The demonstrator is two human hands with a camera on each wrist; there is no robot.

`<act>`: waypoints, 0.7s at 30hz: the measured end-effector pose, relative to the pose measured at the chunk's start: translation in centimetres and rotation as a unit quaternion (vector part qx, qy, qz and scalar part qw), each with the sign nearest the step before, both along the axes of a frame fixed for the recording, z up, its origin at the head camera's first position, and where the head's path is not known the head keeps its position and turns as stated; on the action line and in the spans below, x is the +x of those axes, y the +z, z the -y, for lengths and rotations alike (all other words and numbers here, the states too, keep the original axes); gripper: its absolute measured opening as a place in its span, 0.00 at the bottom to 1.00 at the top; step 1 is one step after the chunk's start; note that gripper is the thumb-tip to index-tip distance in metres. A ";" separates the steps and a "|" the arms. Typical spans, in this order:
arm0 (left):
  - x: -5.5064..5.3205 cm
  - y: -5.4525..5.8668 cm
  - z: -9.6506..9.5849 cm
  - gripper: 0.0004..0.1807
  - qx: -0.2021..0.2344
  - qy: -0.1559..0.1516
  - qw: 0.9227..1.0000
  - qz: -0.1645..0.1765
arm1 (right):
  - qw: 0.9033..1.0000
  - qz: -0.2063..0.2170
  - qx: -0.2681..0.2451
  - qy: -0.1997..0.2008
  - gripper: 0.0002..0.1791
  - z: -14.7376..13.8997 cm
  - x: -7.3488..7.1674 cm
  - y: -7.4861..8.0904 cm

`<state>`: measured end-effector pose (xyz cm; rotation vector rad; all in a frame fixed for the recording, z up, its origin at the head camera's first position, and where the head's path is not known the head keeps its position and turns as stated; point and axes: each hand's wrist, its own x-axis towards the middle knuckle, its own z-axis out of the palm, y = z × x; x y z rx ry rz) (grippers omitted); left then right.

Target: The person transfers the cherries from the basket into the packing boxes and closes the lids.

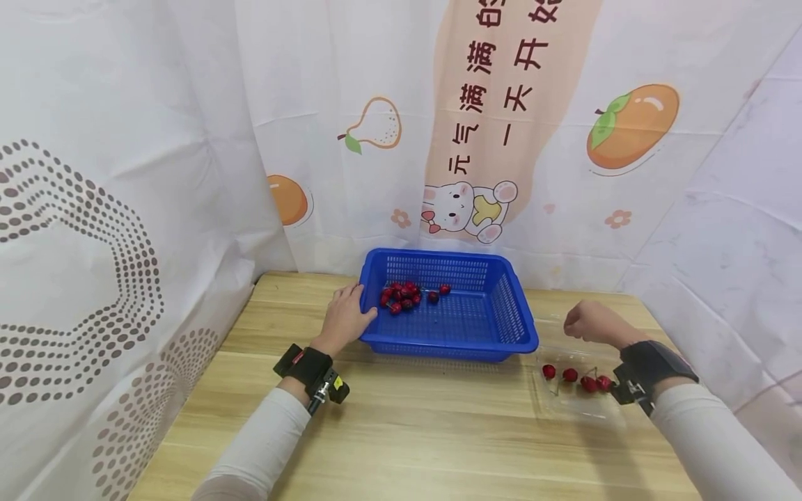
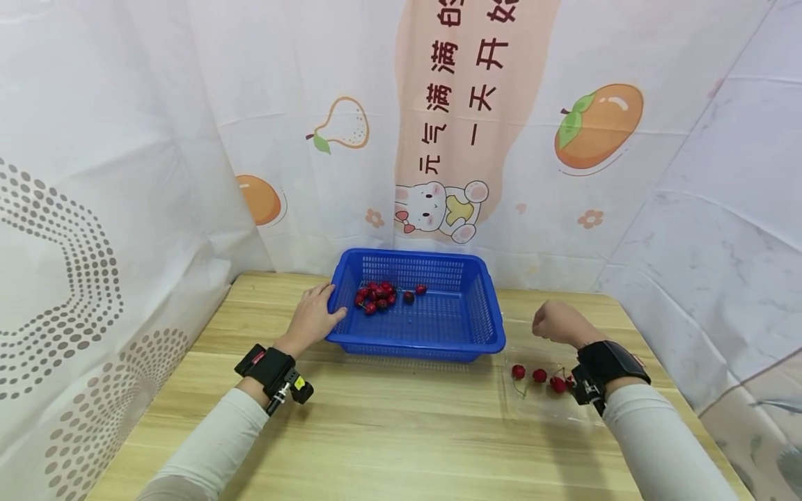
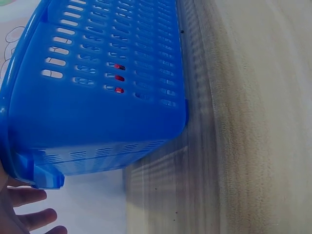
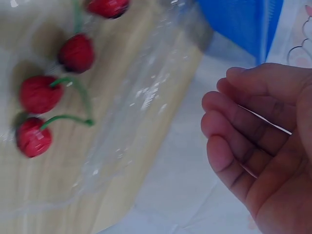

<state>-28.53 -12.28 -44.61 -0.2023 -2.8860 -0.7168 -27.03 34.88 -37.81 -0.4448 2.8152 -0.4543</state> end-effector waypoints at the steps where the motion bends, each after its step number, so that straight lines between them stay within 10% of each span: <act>1: 0.0 0.0 0.0 0.38 -0.002 0.000 1.000 0.002 | 1.000 0.001 -0.005 0.000 0.08 0.3 -0.2 0.2; 21: -0.2 0.5 -0.3 0.37 -0.011 0.012 1.000 0.023 | 0.997 -0.066 -0.040 -0.013 0.11 8.8 -3.4 3.6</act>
